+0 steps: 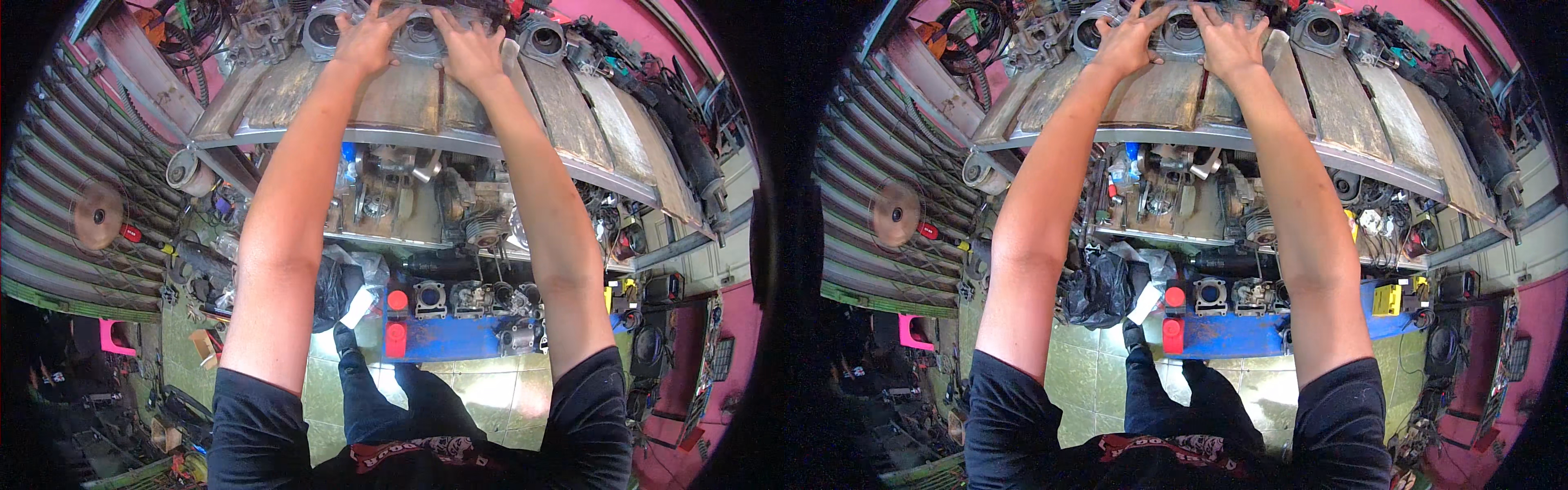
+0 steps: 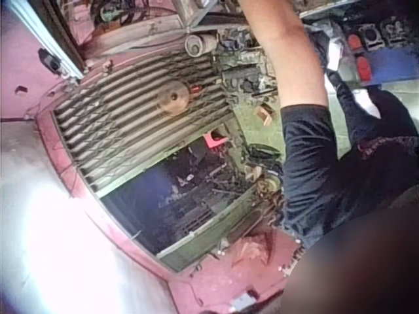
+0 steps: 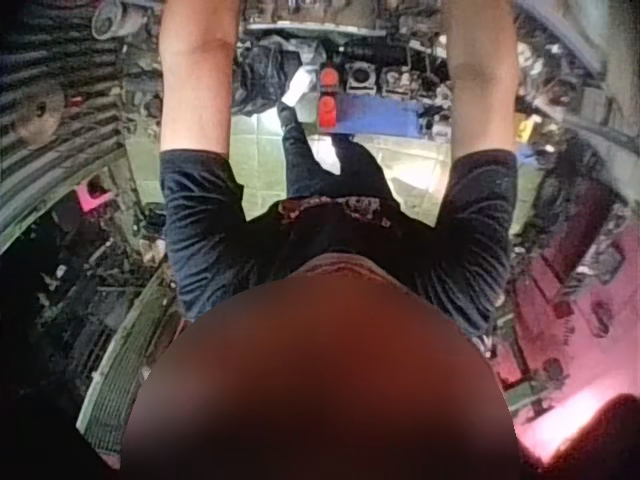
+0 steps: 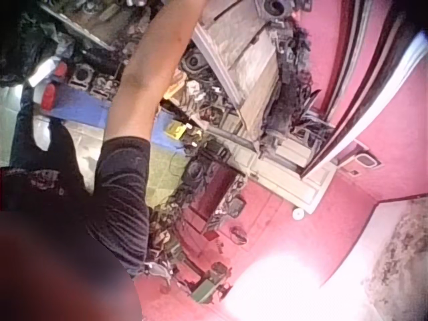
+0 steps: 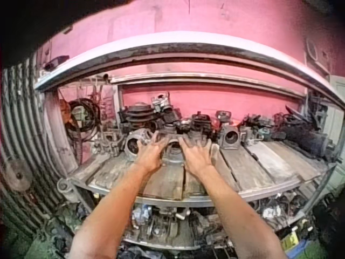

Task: The person smooths and cleans the surfaces of an engine cylinder head component with a metal file.

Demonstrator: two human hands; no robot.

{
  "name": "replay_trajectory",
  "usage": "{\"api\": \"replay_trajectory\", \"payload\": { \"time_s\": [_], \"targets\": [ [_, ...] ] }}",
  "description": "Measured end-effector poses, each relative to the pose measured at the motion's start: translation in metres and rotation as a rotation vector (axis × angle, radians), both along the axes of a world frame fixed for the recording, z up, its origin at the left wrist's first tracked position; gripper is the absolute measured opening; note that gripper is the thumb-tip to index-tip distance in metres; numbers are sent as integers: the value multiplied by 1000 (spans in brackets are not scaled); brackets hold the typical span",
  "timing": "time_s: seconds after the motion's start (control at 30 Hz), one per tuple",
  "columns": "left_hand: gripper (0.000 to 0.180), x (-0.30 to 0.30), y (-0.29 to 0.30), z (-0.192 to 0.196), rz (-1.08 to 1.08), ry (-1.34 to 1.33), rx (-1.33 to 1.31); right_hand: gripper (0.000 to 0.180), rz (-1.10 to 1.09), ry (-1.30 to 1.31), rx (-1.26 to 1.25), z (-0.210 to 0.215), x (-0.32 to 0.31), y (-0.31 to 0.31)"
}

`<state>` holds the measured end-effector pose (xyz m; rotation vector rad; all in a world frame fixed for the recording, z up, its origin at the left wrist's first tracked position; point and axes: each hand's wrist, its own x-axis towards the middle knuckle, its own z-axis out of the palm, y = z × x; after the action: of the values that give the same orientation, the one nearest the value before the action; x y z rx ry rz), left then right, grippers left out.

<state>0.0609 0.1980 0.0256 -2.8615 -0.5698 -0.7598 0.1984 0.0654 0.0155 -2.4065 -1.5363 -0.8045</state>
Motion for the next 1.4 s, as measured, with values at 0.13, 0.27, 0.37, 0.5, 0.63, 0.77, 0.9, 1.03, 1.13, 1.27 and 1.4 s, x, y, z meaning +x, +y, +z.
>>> {"api": "replay_trajectory", "payload": {
  "time_s": [0.13,0.27,0.37,0.5,0.63,0.77,0.9,1.03,1.13,1.27,1.4],
  "targets": [
    [95,15,-13,2,5,-38,-23,82,372,-180,424,-29,45,2],
    [93,-2,31,-21,-279,-339,160,103,31,-67,93,-18,19,31],
    [89,17,7,-7,40,-24,-6,103,-2,-45,74,-20,30,24],
    [87,15,14,-7,37,-85,-29,102,2,0,90,-17,26,32],
    [84,21,2,1,21,-64,-52,103,2,0,91,-18,38,27],
    [83,30,18,-12,28,-81,-27,100,-19,29,60,-13,31,28],
    [85,28,37,-31,136,-127,270,85,-9,79,45,-6,12,34],
    [81,26,-2,0,132,61,75,84,-142,6,-22,-2,13,26],
    [80,7,-27,18,111,-43,-1,66,-6,-84,4,12,-2,11],
    [50,-37,-60,2,105,-158,122,38,174,-108,332,12,-80,-35],
    [26,-84,-123,-18,-21,-380,47,18,248,-35,595,-16,-125,-92]
  ]
}}
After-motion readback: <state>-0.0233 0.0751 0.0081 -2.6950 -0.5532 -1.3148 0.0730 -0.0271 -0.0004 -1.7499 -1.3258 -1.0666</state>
